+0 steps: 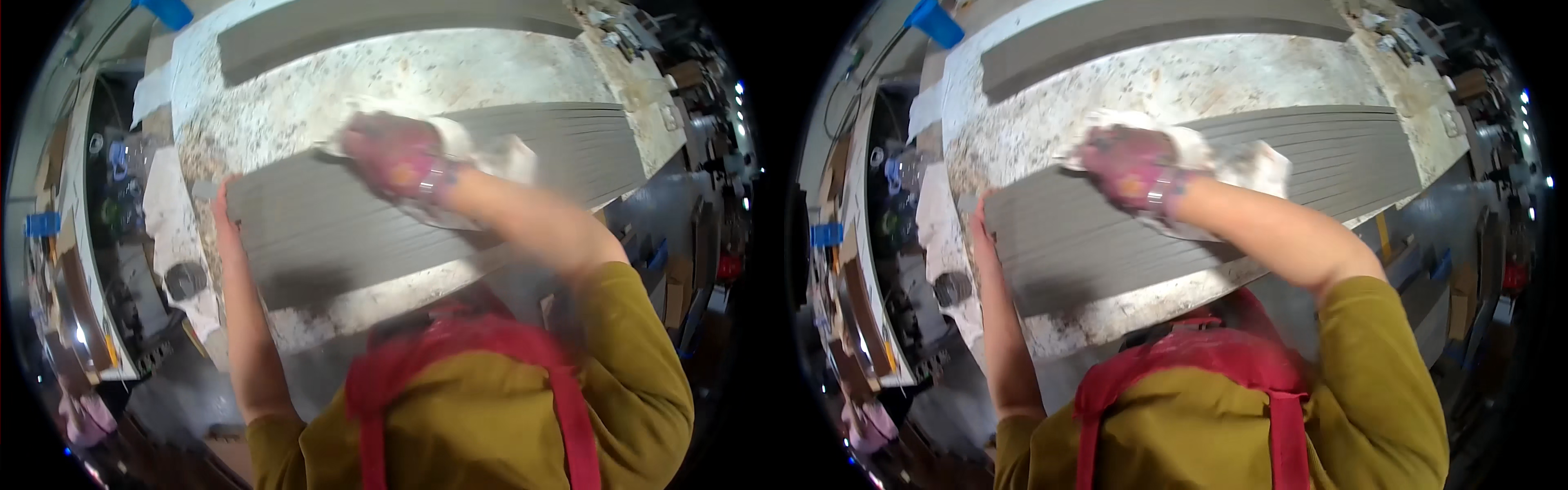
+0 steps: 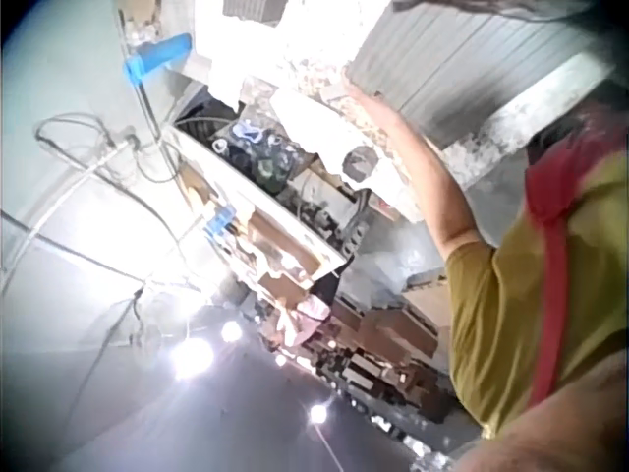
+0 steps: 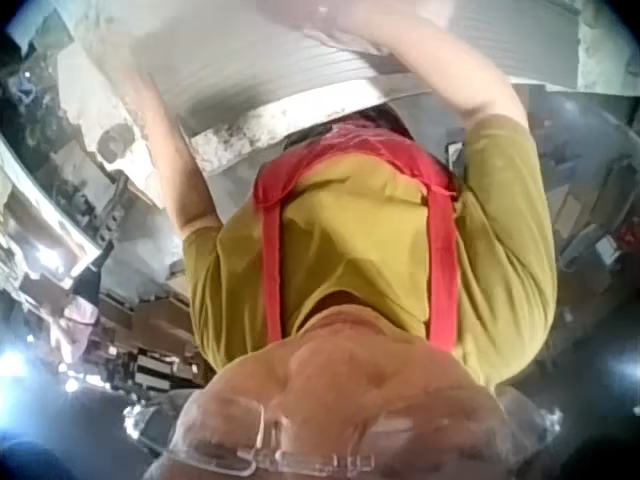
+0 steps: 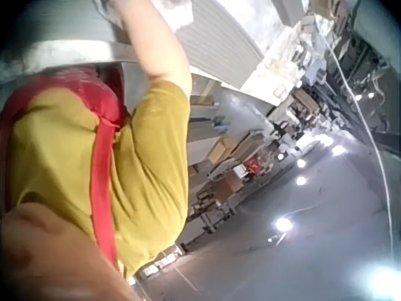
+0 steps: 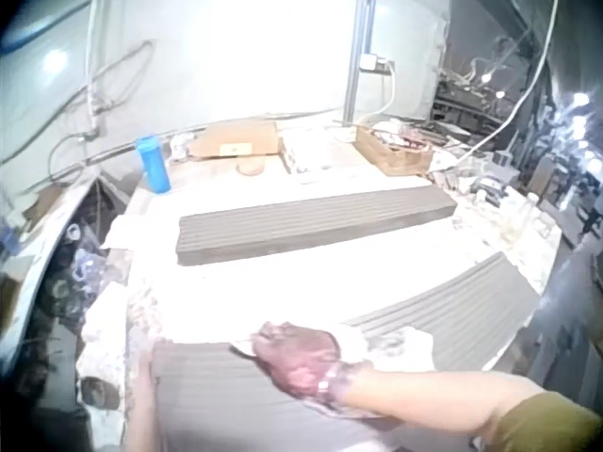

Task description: The person sands long wooden panels by hand using a sanding block, wipes them down with a cloth, and applies a liquid from a bottle onto the cloth to continue wiping the panels.

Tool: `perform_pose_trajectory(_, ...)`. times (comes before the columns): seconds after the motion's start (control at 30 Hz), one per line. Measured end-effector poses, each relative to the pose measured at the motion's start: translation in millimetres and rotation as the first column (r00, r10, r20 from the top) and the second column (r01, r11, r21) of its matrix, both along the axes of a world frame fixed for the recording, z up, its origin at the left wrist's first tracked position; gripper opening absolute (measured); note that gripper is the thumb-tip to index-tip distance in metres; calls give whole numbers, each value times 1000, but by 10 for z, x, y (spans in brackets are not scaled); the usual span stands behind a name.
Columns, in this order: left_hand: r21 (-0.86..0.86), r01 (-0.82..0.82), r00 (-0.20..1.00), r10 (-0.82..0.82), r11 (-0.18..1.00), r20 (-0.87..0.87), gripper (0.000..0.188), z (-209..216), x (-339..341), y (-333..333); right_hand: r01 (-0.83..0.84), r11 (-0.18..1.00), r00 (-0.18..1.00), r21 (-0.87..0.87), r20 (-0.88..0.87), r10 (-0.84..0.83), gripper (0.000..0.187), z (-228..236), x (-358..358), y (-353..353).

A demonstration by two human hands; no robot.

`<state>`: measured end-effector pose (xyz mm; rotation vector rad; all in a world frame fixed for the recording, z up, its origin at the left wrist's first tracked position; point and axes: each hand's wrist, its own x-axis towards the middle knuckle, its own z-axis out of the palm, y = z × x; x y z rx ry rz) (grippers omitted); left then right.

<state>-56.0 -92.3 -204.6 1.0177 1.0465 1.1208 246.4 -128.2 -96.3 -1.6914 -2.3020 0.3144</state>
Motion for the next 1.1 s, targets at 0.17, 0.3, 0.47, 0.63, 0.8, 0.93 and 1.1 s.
perform_pose_trajectory(0.17,-76,-9,995,2,997,-95,70,350,95,-85,53,676,545,-735,-546,-637,13,149,390,-133)
perform_pose_trajectory(0.3,-73,72,997,-69,995,47,73,434,168,-122,153,970,952,190,236,-197,21,-91,2048,-783)
perform_pose_trajectory(0.47,-76,69,995,-63,995,74,76,448,208,-179,261,851,780,-455,-420,-464,17,-76,1147,-331)
perform_pose_trajectory(0.63,-122,135,991,-131,983,40,79,508,134,-173,-350,936,933,41,100,344,23,-170,-990,533)
perform_pose_trajectory(0.8,-149,-24,993,6,989,-119,84,337,79,-145,-435,899,896,-49,75,438,24,-145,-1329,607)
perform_pose_trajectory(0.93,-92,74,995,-68,993,76,85,334,41,-152,-414,910,898,-30,146,414,22,-36,-715,243)
perform_pose_trajectory(1.1,25,14,999,-13,1000,-49,71,-14,-68,-49,-368,930,924,3,-112,366,23,-247,-1349,522)
